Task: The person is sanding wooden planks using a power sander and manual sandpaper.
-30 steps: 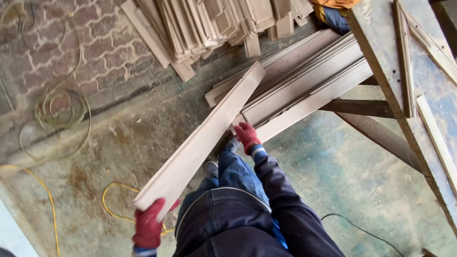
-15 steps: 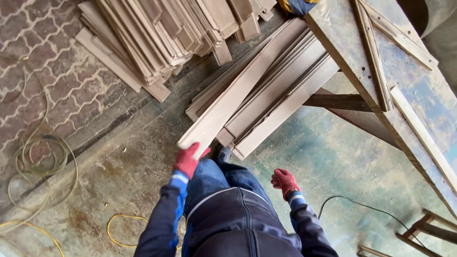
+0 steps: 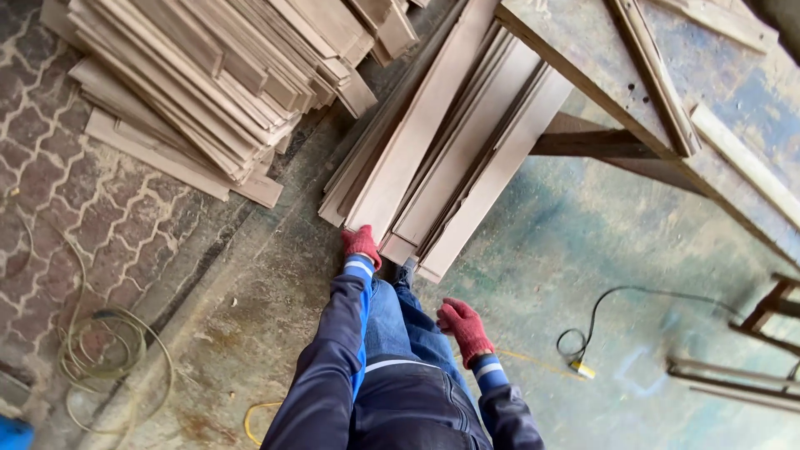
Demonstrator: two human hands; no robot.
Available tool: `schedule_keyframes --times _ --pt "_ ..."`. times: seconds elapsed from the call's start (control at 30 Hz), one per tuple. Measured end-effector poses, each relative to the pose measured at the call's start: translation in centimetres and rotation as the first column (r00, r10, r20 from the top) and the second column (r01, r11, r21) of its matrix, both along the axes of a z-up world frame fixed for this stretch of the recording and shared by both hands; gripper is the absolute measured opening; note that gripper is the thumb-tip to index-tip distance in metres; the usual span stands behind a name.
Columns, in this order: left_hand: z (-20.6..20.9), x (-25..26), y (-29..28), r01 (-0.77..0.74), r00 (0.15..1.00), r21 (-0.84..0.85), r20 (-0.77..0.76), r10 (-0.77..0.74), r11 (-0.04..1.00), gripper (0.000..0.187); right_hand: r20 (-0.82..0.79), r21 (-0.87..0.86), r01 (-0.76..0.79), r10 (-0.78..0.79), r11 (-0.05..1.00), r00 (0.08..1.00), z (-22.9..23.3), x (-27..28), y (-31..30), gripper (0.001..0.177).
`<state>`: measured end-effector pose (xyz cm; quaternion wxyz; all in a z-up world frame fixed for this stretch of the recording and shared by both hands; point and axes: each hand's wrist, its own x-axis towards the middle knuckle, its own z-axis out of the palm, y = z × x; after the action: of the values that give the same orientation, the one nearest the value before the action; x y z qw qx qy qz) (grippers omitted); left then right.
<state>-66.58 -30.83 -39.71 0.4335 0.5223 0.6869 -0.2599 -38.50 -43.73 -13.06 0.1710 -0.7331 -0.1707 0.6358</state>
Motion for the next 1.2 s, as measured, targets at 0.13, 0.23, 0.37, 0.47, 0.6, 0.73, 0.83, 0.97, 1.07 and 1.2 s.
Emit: schedule_keyframes --times 0.13,0.23,0.37,0.47,0.6,0.73,0.83,0.97,1.07,1.2 --pt "-3.4 -3.0 -3.1 -0.75 0.65 0.12 0.317 0.691 0.65 0.046 0.188 -0.082 0.06 -0.044 0.995 0.981 -5.7 4.5 -6.7 0.055" --pt "-1.9 -5.2 -5.7 -0.055 0.984 0.526 0.173 -0.044 0.849 0.029 0.318 -0.124 0.072 -0.029 0.99 0.948 -5.4 5.5 -10.3 0.053" --pt "-1.3 -6.5 -6.1 -0.746 0.625 0.222 0.559 0.545 0.627 0.028 0.4 -0.169 0.127 -0.05 0.977 0.915 -2.7 3.4 -12.2 0.045" --pt "2.5 -6.9 -5.5 -0.635 0.748 0.244 0.429 0.506 0.733 0.025 0.336 -0.136 0.122 -0.07 0.983 0.939 -1.9 0.2 -12.4 0.045" --pt "8.2 -7.4 -3.9 0.009 0.984 0.078 0.175 -0.023 0.997 0.027 0.246 -0.123 -0.033 0.062 0.992 0.967 -3.8 -2.4 -12.1 0.058" --pt "7.0 -5.7 -4.8 -0.312 0.606 -0.529 0.528 0.595 0.789 0.036 0.257 0.01 -0.215 0.205 0.977 0.944 0.9 -2.6 -10.5 0.058" --pt "7.3 -1.1 -6.7 -0.136 0.01 -0.94 0.316 0.949 0.314 0.031 0.274 0.148 -0.114 0.07 0.982 0.959 6.4 -0.2 -10.5 0.056" --pt "19.0 8.8 -10.2 -0.544 0.149 -0.654 0.541 0.828 0.525 0.015 0.189 0.424 0.134 -0.232 0.896 0.954 8.4 3.5 -13.8 0.043" --pt "22.3 18.9 -12.7 -0.479 0.037 -0.687 0.607 0.794 0.547 0.033 -0.064 0.289 0.427 -0.428 0.857 0.902 8.6 7.2 -15.7 0.035" --pt "34.1 35.7 -18.3 -0.34 -0.099 -0.744 0.637 0.765 0.575 0.026 -0.04 0.369 0.233 -0.235 0.9 0.971 14.4 14.4 -20.2 0.032"
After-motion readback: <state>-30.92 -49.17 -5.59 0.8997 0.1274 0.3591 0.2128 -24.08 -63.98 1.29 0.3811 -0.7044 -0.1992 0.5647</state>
